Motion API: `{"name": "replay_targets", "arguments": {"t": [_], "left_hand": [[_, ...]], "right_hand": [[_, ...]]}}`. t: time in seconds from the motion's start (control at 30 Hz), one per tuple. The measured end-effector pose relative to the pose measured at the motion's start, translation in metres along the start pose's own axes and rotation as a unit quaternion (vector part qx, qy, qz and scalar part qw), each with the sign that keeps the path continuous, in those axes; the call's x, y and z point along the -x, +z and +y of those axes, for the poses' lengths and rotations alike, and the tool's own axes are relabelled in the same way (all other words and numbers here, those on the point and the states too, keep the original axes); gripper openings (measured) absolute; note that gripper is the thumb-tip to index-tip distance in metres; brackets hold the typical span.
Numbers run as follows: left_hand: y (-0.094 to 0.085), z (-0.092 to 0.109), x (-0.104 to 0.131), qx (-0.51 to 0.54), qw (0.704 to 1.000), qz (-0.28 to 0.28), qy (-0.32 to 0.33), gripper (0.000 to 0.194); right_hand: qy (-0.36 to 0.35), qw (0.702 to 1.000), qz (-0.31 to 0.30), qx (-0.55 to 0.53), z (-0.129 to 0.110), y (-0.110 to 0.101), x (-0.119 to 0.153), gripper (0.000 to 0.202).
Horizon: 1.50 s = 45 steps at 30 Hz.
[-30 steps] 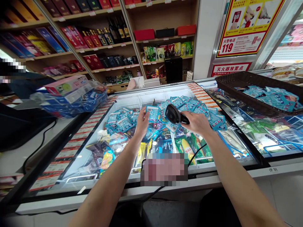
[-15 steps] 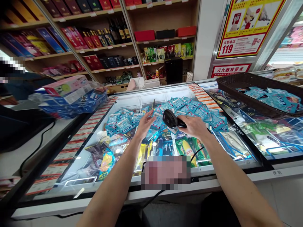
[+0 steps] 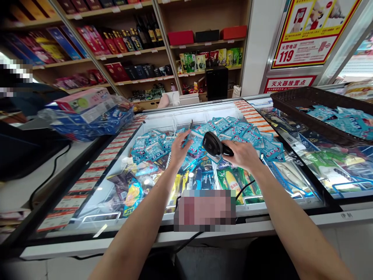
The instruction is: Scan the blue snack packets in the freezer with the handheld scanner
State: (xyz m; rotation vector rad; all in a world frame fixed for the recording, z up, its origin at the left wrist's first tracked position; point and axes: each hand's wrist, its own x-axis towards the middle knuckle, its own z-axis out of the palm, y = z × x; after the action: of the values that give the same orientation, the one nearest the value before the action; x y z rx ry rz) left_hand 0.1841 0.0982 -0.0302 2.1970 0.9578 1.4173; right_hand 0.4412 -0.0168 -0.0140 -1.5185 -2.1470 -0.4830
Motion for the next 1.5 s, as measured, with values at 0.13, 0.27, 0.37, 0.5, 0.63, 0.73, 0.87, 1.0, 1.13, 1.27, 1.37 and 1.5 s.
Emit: {"name": "replay_targets", "arguments": {"t": [0.13, 0.27, 0.37, 0.5, 0.63, 0.73, 0.87, 1.0, 1.13, 1.27, 1.37, 1.5], "left_hand": [[0.001, 0.001, 0.0, -0.022, 0.999, -0.03, 0.022, 0.047], [0.003, 0.001, 0.002, 0.014, 0.999, -0.041, 0.0, 0.061], [0.005, -0.001, 0.003, 0.047, 0.998, -0.021, -0.031, 0.066], [0.005, -0.003, 0.002, 0.032, 0.999, 0.001, -0.039, 0.054], [0.001, 0.002, 0.0, -0.01, 1.0, -0.008, 0.0, 0.039], [0.0, 0.007, -0.001, -0.021, 0.999, -0.006, 0.027, 0.036], [0.001, 0.005, -0.002, -0.024, 0.999, -0.009, 0.036, 0.037], [0.002, 0.0, -0.002, -0.038, 0.998, -0.024, 0.055, 0.038], [0.003, -0.002, -0.001, -0.057, 0.997, -0.031, 0.05, 0.038], [0.004, -0.002, 0.0, -0.06, 0.997, -0.033, 0.046, 0.038], [0.004, -0.003, 0.0, -0.056, 0.997, -0.03, 0.048, 0.038], [0.004, -0.003, 0.0, -0.044, 0.997, -0.031, 0.052, 0.039]], "right_hand": [[0.005, 1.0, 0.006, -0.002, 0.001, 0.001, 0.001, 0.039], [0.0, 1.0, 0.004, -0.009, 0.0, 0.001, 0.001, 0.041], [-0.001, 1.0, 0.005, -0.016, -0.002, 0.0, 0.0, 0.04], [-0.001, 1.0, 0.011, -0.021, -0.005, -0.001, 0.0, 0.042], [-0.008, 1.0, 0.019, -0.017, -0.006, 0.0, -0.001, 0.044], [-0.009, 1.0, 0.021, -0.013, -0.006, 0.0, -0.001, 0.04], [-0.006, 1.0, 0.02, -0.011, -0.007, 0.001, -0.001, 0.037], [-0.003, 1.0, 0.022, -0.007, -0.007, 0.001, -0.001, 0.036], [-0.006, 1.0, 0.014, -0.004, -0.006, 0.002, -0.001, 0.037], [-0.007, 1.0, 0.016, -0.005, -0.005, 0.003, -0.001, 0.037], [-0.004, 1.0, 0.014, -0.004, -0.006, 0.003, -0.001, 0.037], [-0.005, 1.0, 0.004, -0.002, -0.006, 0.002, -0.001, 0.036]]}}
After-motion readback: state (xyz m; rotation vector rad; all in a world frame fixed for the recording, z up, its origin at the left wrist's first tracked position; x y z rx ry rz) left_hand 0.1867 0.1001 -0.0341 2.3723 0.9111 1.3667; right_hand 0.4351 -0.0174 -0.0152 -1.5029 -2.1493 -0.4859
